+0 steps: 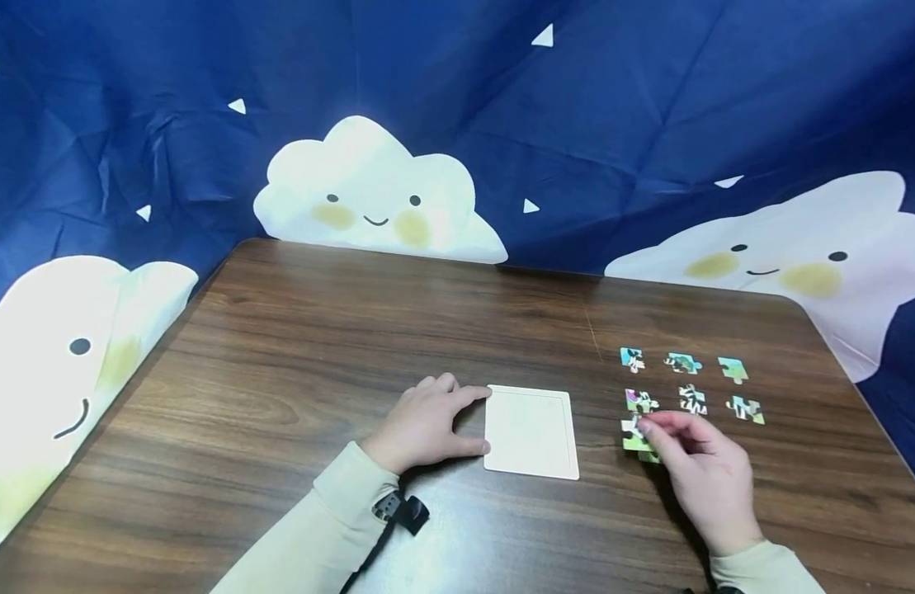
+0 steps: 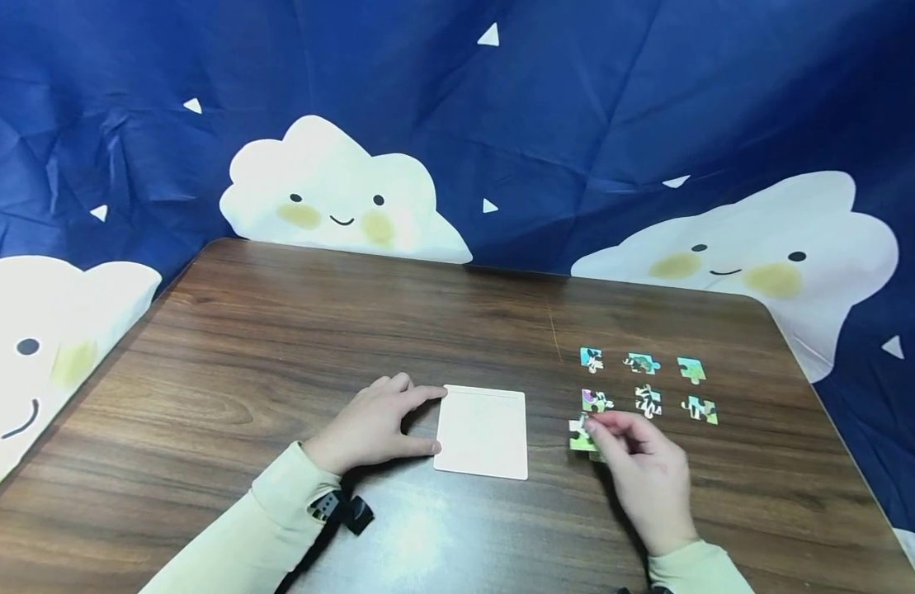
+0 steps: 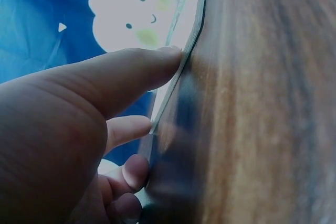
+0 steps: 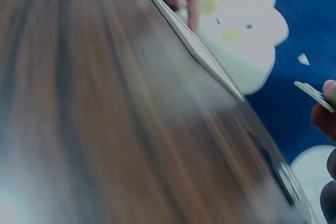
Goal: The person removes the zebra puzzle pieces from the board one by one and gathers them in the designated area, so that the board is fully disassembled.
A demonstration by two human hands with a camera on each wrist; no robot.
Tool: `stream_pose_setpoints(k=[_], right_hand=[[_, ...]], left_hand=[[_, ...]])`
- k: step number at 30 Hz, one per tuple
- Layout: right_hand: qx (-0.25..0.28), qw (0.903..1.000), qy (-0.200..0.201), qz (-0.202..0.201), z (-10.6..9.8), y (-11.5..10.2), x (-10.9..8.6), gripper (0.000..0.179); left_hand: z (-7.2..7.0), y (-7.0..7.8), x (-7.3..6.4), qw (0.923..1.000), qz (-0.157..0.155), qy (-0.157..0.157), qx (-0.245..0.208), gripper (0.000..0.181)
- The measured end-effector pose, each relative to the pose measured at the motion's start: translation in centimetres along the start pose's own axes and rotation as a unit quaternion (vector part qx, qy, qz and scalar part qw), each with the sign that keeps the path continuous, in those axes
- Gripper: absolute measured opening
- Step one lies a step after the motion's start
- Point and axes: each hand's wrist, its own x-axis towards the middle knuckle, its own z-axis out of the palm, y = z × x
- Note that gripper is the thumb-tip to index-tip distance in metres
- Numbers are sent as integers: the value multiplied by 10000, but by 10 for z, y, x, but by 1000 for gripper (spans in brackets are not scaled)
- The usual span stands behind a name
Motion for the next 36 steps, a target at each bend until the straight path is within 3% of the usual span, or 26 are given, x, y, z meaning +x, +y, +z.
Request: stream_pose_setpoints(k=[7, 12, 17, 24, 36], right_hand=[[-894, 9899, 847, 702, -39, 19, 8, 10], [-1156, 9774, 1104, 1383, -63, 30, 16, 2], [-1756, 9672, 771, 1668, -89, 43, 22, 5], [-2402, 9616, 17, 1326, -119, 60, 25, 10], [-3054, 9433, -468, 1213, -124, 61, 29, 29]], left_hand=[[2, -2, 0, 10000, -14, -11, -31, 73], [1, -2, 1, 10000, 7, 33, 7, 71], [0, 0, 2, 9998, 136, 112, -11, 69], [-1, 1, 3, 9999, 137, 77, 19, 69], [-2, -2, 4, 9998, 210, 42, 12, 67]])
